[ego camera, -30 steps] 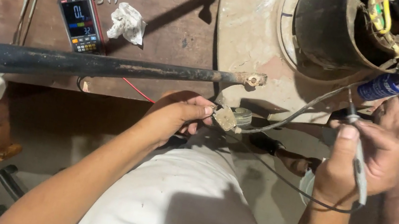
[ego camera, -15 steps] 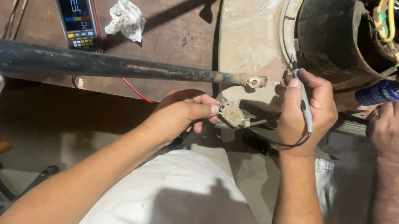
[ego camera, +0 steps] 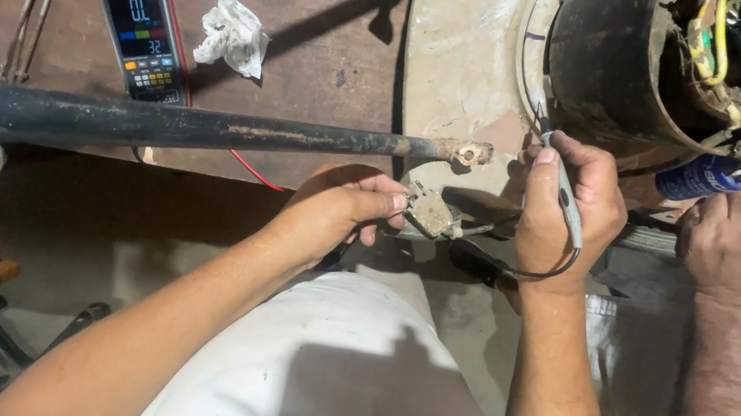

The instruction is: Repairing an electric motor from a lawnmower by testing circuits with a multimeter and soldering connections.

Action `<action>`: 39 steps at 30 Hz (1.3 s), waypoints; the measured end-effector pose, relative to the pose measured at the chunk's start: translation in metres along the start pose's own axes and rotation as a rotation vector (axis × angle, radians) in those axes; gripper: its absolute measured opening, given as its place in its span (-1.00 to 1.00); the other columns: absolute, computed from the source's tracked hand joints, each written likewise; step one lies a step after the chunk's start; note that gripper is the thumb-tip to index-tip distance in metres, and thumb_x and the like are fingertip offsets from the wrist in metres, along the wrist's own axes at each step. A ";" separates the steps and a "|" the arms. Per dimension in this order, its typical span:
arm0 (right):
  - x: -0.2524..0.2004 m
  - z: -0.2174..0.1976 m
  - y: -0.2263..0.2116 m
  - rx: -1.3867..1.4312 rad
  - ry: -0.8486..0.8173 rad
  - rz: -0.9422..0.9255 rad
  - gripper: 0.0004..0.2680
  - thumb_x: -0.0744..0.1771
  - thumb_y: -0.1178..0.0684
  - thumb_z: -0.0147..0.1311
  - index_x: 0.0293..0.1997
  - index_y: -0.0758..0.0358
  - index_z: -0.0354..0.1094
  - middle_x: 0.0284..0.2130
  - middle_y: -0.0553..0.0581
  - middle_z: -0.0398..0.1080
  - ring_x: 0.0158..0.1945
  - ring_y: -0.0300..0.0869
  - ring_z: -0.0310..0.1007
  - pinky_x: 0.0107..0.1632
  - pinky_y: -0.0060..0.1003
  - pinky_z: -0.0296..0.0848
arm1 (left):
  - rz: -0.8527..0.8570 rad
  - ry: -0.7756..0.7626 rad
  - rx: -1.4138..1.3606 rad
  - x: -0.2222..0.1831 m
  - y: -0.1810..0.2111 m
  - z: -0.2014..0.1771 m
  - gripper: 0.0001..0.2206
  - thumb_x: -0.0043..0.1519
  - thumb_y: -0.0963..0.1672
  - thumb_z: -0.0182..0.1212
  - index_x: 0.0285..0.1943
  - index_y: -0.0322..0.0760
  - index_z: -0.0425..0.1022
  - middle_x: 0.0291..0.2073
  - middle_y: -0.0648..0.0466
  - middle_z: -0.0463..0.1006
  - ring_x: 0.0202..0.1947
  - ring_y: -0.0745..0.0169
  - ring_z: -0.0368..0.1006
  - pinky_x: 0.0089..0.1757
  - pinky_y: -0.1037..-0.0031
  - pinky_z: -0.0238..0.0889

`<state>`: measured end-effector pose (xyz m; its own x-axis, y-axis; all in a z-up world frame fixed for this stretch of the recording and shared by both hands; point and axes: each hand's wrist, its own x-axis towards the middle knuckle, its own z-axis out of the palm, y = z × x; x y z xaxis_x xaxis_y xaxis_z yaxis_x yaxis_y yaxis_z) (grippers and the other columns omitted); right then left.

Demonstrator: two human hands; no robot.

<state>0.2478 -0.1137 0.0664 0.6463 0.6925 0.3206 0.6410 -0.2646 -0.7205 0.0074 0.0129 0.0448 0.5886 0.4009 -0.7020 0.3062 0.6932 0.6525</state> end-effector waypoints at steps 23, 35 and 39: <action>-0.035 0.008 0.209 0.089 -0.505 0.501 -0.68 0.72 -0.06 -0.34 -0.08 0.14 0.23 -0.11 0.04 0.46 -0.14 -0.20 0.26 -0.04 -0.22 0.20 | -0.039 -0.099 -0.044 0.030 -0.015 0.005 -0.76 0.28 -0.06 0.44 -0.02 -0.28 0.83 -0.24 0.04 0.82 -0.40 0.27 0.46 -0.31 0.48 0.29; -0.014 -0.010 0.009 -0.096 -0.363 0.477 -0.62 0.80 -0.08 -0.25 0.11 0.16 0.55 -0.11 -0.05 0.65 -0.03 -0.25 0.67 0.00 -0.35 0.58 | -0.037 -0.125 -0.086 0.046 -0.039 0.008 -0.72 0.32 -0.05 0.40 0.11 -0.26 0.80 -0.17 0.00 0.80 -0.26 0.33 0.55 -0.30 0.51 0.25; -0.021 -0.001 0.066 -0.028 -0.333 0.485 -0.63 0.79 -0.11 -0.26 0.09 0.14 0.49 -0.15 -0.04 0.61 -0.10 -0.25 0.59 -0.03 -0.34 0.53 | -0.010 -0.167 -0.150 0.061 -0.058 0.010 -0.74 0.32 -0.07 0.38 0.10 -0.28 0.73 -0.18 0.01 0.76 -0.15 0.38 0.60 -0.34 0.52 0.25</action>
<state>0.2771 -0.1466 0.0125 0.7062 0.6603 -0.2557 0.3179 -0.6184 -0.7187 0.0331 -0.0082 -0.0333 0.7055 0.2973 -0.6433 0.2055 0.7830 0.5871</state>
